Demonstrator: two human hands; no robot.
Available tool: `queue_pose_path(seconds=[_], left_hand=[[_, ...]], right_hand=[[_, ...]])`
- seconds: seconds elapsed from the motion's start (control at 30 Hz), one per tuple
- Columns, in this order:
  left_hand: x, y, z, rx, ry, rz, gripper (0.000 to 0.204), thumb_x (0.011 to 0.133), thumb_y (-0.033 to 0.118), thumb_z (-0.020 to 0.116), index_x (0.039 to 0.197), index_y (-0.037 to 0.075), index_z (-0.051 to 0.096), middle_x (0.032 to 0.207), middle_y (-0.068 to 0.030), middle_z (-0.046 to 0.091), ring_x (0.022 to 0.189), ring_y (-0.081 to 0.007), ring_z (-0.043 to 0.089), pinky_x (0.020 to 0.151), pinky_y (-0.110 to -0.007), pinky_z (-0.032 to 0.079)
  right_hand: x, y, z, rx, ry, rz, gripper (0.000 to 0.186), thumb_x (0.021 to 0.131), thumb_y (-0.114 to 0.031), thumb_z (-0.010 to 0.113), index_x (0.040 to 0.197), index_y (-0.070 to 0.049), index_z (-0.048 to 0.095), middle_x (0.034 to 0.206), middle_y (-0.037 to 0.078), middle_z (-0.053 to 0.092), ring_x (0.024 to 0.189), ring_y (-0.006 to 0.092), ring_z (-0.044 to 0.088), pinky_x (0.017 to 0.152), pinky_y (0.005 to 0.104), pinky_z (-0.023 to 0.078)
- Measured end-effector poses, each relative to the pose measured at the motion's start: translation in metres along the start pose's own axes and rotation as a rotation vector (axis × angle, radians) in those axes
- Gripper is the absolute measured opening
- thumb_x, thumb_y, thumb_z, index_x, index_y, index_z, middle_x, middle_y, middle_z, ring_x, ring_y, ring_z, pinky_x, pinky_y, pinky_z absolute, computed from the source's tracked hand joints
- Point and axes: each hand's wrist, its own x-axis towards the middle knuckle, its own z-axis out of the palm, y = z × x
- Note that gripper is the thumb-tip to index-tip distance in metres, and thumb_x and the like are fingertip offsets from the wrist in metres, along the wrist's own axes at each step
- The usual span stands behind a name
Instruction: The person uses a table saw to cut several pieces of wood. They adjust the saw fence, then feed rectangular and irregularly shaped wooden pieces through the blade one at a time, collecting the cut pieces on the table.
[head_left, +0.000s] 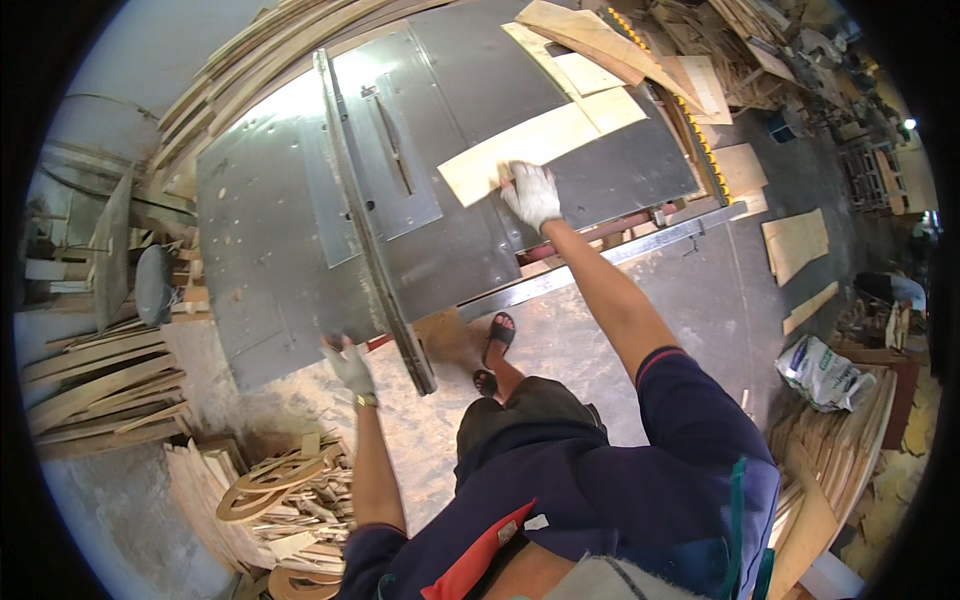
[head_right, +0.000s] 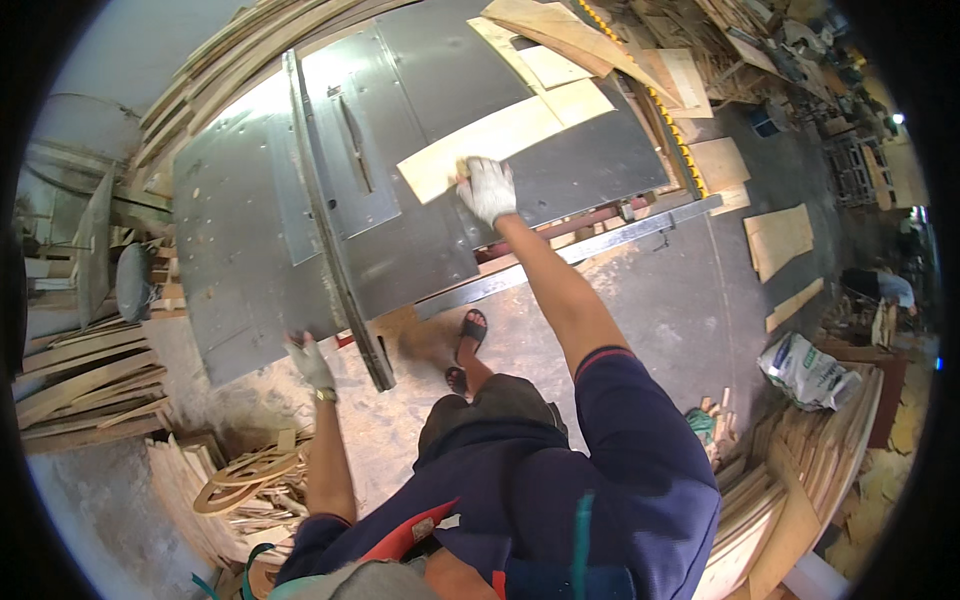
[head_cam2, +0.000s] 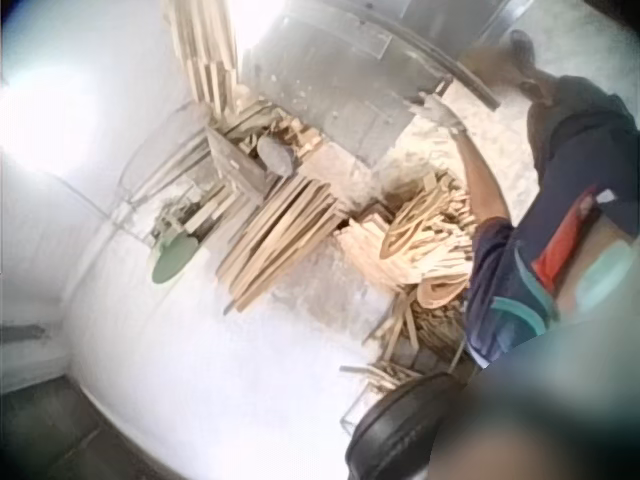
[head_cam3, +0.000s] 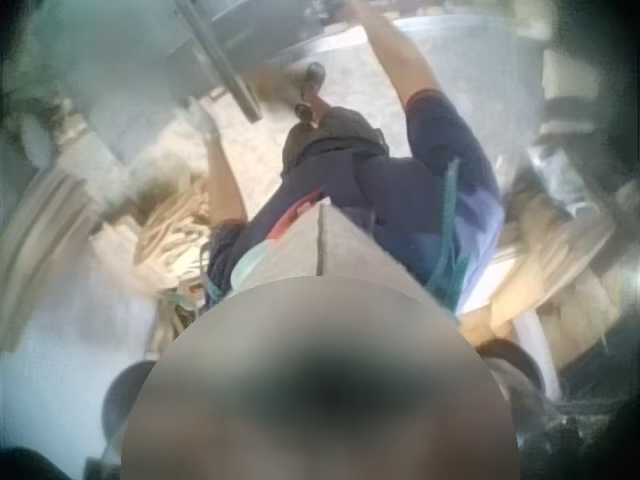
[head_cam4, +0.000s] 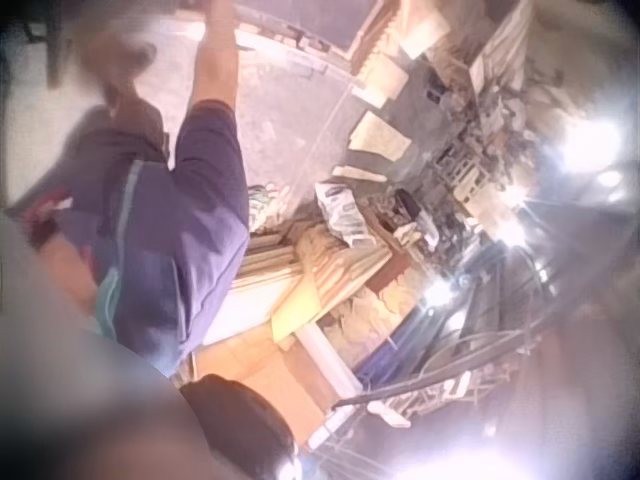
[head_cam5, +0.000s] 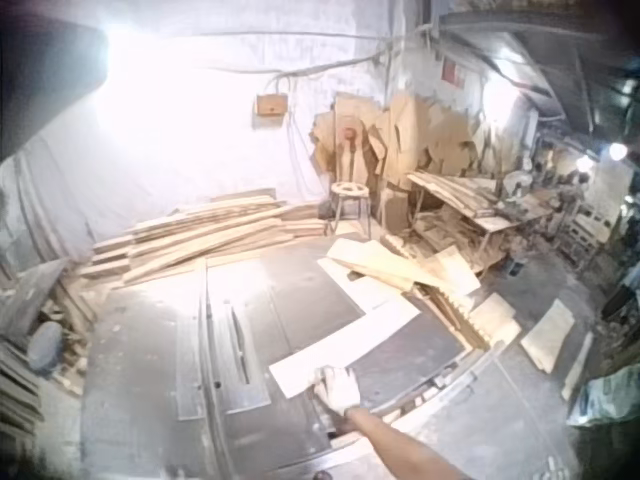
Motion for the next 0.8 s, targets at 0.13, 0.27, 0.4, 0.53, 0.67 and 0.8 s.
queue_pose_path(seconds=[0.13,0.27,0.4,0.53,0.67,0.8], left_hand=[[-0.132,-0.002,-0.046,0.548,-0.064,-0.041,0.070,0.102,0.027,0.058,0.160,0.002,0.026,0.164,-0.0195,0.032,0.152,-0.0363,0.028,0.124,-0.042,0.023],[-0.269,-0.019,-0.121,0.699,-0.195,-0.297,0.081,0.097,0.022,0.063,0.162,0.002,0.018,0.167,-0.0217,0.023,0.155,-0.0363,0.020,0.126,-0.042,0.018],[-0.387,-0.046,-0.162,0.725,0.081,-0.393,0.048,0.098,0.025,0.062,0.138,-0.002,0.053,0.135,-0.0230,0.058,0.126,-0.0316,0.056,0.105,-0.041,0.044],[-0.428,-0.077,-0.178,0.769,-0.120,-0.849,0.038,0.099,0.027,0.061,0.125,-0.001,0.058,0.119,-0.0202,0.062,0.111,-0.0290,0.060,0.094,-0.040,0.048],[-0.416,-0.109,-0.183,0.758,-0.310,-0.961,0.031,0.099,0.029,0.061,0.113,0.001,0.064,0.104,-0.0173,0.066,0.096,-0.0264,0.064,0.083,-0.039,0.051],[-0.349,-0.122,-0.159,0.640,-0.377,-0.861,0.030,0.099,0.031,0.061,0.100,0.002,0.069,0.089,-0.0145,0.070,0.081,-0.0238,0.069,0.072,-0.038,0.054]], right_hand=[[0.089,-0.016,0.029,-0.107,-0.314,0.023,0.055,0.098,-0.045,0.048,0.144,-0.014,0.049,0.150,0.012,0.048,0.139,0.0336,0.045,0.112,0.0635,0.034],[0.080,-0.015,0.049,-0.205,-0.362,-0.031,0.059,0.098,-0.046,0.047,0.151,-0.020,0.045,0.162,0.008,0.037,0.153,0.0312,0.028,0.119,0.0649,0.023],[-0.027,0.005,0.026,-0.196,-0.154,-0.105,0.051,0.098,-0.037,0.053,0.143,-0.015,0.052,0.157,0.011,0.043,0.151,0.0309,0.032,0.120,0.0618,0.023],[-0.157,0.026,-0.029,-0.179,-0.226,-0.016,0.054,0.095,-0.033,0.058,0.141,-0.007,0.052,0.157,0.013,0.043,0.151,0.0312,0.031,0.122,0.0562,0.023],[-0.242,0.036,-0.060,-0.285,-0.001,0.466,0.078,0.084,-0.045,0.070,0.144,-0.001,0.044,0.150,0.025,0.047,0.140,0.0403,0.044,0.113,0.0551,0.035],[-0.249,0.072,-0.073,0.180,-0.039,1.094,0.076,0.086,-0.055,0.068,0.133,0.004,0.055,0.123,0.030,0.064,0.112,0.0457,0.063,0.096,0.0516,0.049]])
